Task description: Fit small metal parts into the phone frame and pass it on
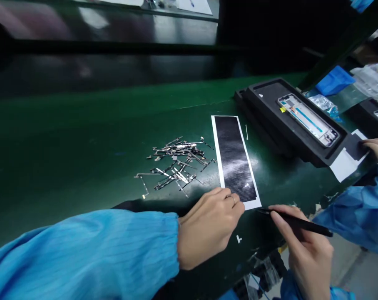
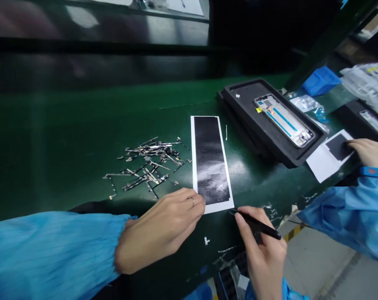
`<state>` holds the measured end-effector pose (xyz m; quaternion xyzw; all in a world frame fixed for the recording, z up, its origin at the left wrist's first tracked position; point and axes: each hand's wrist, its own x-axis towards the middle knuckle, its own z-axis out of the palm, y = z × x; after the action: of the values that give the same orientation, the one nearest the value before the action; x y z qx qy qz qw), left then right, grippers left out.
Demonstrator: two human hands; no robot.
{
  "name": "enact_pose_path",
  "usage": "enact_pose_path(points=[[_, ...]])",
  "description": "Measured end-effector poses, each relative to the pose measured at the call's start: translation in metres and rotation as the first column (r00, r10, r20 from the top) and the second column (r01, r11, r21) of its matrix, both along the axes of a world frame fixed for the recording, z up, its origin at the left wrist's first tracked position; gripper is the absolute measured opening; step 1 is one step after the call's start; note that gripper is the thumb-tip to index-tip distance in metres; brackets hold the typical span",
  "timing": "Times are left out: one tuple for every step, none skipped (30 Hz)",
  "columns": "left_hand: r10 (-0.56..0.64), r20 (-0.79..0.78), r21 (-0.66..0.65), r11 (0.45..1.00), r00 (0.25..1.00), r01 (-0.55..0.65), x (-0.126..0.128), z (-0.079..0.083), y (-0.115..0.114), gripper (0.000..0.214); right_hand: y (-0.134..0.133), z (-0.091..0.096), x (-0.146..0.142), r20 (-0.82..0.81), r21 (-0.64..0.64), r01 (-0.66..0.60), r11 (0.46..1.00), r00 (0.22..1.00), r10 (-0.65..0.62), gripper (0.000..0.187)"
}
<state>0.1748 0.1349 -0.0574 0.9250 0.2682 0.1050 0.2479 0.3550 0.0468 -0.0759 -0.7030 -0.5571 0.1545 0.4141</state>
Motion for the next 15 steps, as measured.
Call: enact_pose_path(points=[[-0.009,-0.003,0.031,0.999,1.000,0.009,-0.001,-0.001,0.000,0.020,0.000,-0.001,0.001,0.019,-0.015,0.009,1.000,1.000,-0.009,0.009],[-0.014,-0.005,0.056,0.998,1.000,0.014,-0.002,-0.001,0.000,0.020,0.000,-0.002,0.002,0.037,-0.023,0.024,0.999,0.999,-0.023,0.010],[-0.025,-0.006,0.075,0.997,1.000,0.025,-0.004,-0.001,0.000,0.021,-0.001,-0.002,0.001,0.055,-0.021,0.039,0.999,0.998,-0.038,0.010],[-0.036,-0.005,0.092,0.995,0.999,0.036,-0.006,-0.001,-0.001,0.021,-0.002,-0.003,0.000,0.073,-0.017,0.042,0.999,0.997,-0.040,0.009],[-0.047,0.000,0.111,0.993,0.999,0.046,-0.008,-0.002,-0.002,0.022,-0.002,-0.004,-0.002,0.081,-0.006,0.045,0.999,0.996,-0.045,0.009],[-0.059,0.013,0.134,0.989,0.998,0.057,-0.009,-0.003,-0.003,0.023,-0.002,-0.005,-0.006,0.067,0.011,0.056,0.998,0.996,-0.057,0.008],[-0.067,0.030,0.160,0.985,0.997,0.062,-0.011,-0.004,-0.004,0.024,-0.002,-0.006,-0.011,0.031,0.028,0.072,0.997,0.997,-0.072,0.008],[-0.066,0.047,0.189,0.980,0.997,0.056,-0.012,-0.006,-0.006,0.026,-0.001,-0.007,-0.017,-0.024,0.039,0.086,0.996,0.996,-0.085,0.008],[-0.058,0.061,0.214,0.976,0.996,0.044,-0.013,-0.007,-0.008,0.028,0.000,-0.009,-0.023,-0.090,0.039,0.100,0.994,0.991,-0.096,0.008],[-0.045,0.071,0.231,0.972,0.996,0.028,-0.013,-0.009,-0.009,0.030,0.002,-0.011,-0.029,-0.155,0.041,0.118,0.992,0.982,-0.111,0.009],[-0.031,0.081,0.243,0.970,0.996,0.011,-0.013,-0.011,-0.011,0.032,0.004,-0.012,-0.035,-0.210,0.043,0.134,0.990,0.970,-0.122,0.010],[-0.017,0.092,0.250,0.968,0.996,-0.007,-0.013,-0.012,-0.012,0.033,0.006,-0.013,-0.039,-0.252,0.042,0.138,0.990,0.960,-0.123,0.011],[-0.008,0.108,0.253,0.967,0.994,-0.019,-0.013,-0.013,-0.013,0.034,0.008,-0.015,-0.042,-0.286,0.042,0.140,0.989,0.951,-0.122,0.012],[-0.005,0.123,0.250,0.968,0.992,-0.026,-0.012,-0.015,-0.014,0.035,0.009,-0.015,-0.044,-0.311,0.042,0.142,0.989,0.942,-0.123,0.012],[-0.004,0.140,0.248,0.968,0.990,-0.031,-0.012,-0.015,-0.014,0.035,0.010,-0.016,-0.045,-0.324,0.040,0.141,0.989,0.938,-0.121,0.013]])
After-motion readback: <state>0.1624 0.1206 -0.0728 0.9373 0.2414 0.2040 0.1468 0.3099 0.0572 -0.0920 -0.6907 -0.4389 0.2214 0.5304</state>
